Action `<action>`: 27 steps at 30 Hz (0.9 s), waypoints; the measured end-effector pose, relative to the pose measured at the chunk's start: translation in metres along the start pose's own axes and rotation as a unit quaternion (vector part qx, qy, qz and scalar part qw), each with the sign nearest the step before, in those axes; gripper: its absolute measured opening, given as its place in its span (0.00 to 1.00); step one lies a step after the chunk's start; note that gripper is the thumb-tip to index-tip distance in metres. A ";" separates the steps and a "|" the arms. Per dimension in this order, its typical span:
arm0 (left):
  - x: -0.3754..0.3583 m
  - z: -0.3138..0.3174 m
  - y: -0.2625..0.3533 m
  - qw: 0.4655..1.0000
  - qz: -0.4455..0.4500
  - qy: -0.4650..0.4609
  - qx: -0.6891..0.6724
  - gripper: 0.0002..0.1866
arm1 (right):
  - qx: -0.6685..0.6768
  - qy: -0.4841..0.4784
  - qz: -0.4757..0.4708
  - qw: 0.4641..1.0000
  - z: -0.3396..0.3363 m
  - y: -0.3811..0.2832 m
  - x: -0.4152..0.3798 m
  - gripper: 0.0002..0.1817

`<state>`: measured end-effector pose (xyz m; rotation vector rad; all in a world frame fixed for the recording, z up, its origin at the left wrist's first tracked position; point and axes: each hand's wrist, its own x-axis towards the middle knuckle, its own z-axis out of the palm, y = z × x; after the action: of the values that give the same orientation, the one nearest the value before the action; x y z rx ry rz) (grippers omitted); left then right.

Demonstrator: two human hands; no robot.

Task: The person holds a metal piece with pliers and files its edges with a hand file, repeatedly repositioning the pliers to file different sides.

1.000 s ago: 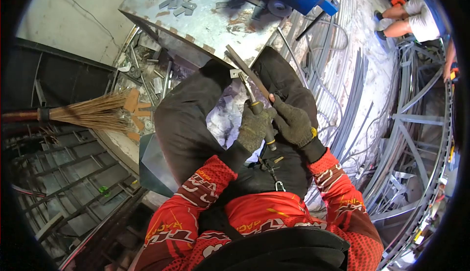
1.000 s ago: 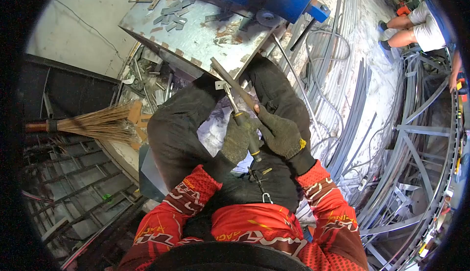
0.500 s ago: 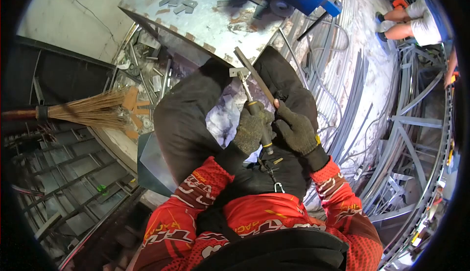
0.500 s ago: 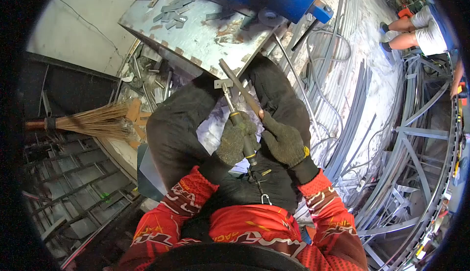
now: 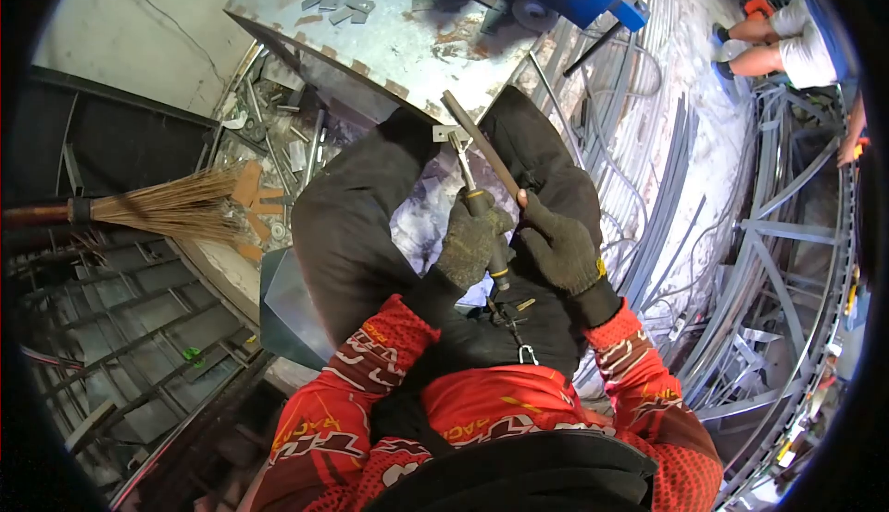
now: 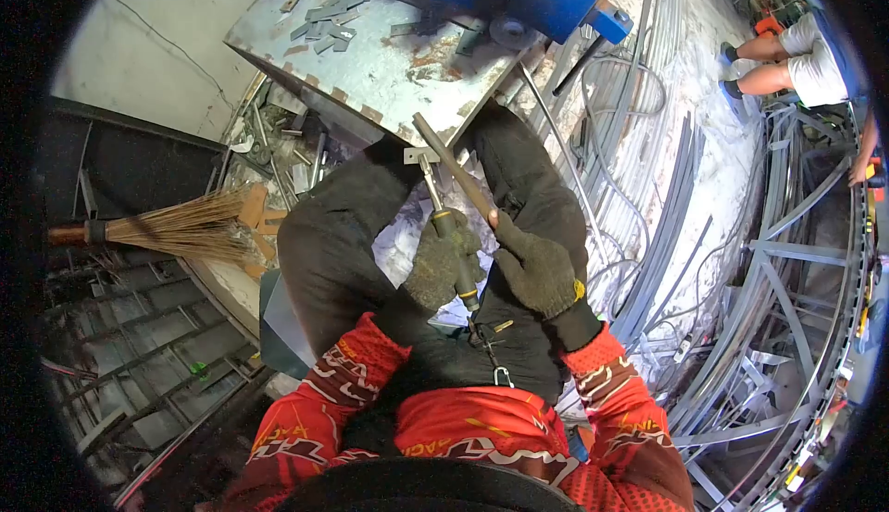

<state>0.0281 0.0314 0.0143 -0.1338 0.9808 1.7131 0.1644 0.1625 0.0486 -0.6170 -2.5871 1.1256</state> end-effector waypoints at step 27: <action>0.001 0.006 0.007 0.996 -0.018 0.044 0.078 0.19 | -0.025 0.000 -0.017 1.000 0.016 -0.010 0.075 0.28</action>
<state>0.0236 0.0358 0.0213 -0.1250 1.1663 1.6022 0.0893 0.1818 0.0503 -0.5803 -2.6234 1.0521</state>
